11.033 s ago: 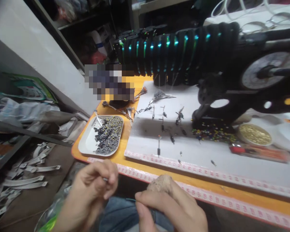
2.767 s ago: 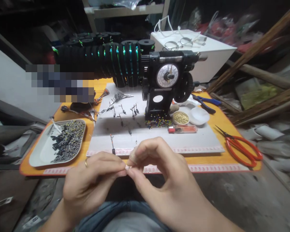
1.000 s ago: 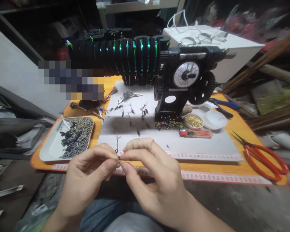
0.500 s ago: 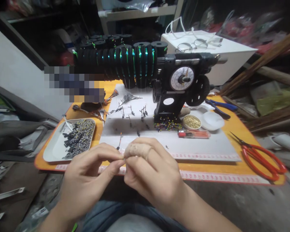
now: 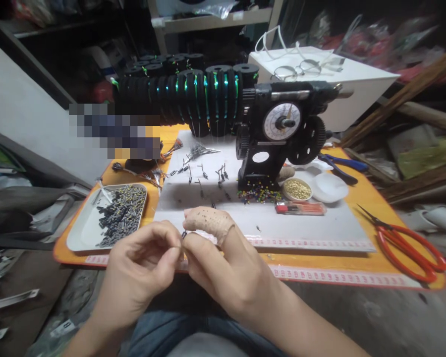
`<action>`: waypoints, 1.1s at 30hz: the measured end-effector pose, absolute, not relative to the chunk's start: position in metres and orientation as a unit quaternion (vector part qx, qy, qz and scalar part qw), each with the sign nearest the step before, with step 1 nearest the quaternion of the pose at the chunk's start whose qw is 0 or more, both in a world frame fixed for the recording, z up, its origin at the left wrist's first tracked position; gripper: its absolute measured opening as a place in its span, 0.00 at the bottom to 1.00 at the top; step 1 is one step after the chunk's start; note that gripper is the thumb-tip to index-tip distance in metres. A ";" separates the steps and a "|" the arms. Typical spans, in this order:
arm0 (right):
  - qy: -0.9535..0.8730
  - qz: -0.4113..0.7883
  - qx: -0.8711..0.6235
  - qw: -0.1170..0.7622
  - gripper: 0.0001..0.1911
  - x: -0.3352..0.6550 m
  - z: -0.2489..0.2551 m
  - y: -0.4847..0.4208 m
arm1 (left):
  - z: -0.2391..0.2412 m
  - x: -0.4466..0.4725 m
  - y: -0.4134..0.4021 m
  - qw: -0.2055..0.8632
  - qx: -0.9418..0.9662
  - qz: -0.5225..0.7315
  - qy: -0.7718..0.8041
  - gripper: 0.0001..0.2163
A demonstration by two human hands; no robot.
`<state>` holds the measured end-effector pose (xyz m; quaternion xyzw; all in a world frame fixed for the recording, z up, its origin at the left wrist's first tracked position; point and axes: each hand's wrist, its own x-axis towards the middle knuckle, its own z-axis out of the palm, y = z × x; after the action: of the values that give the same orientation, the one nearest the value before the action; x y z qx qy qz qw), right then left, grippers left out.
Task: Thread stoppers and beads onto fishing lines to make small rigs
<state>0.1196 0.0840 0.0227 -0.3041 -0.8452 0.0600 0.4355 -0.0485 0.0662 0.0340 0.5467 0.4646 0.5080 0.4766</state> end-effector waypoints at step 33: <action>-0.719 0.309 -0.395 0.482 0.06 0.117 0.019 0.066 | 0.018 -0.055 0.053 0.236 0.718 0.504 0.418 0.13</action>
<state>0.1172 0.0655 0.0188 -0.3955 -0.7186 0.3086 0.4817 -0.0550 0.0530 0.0178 0.7182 0.4184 0.5035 0.2358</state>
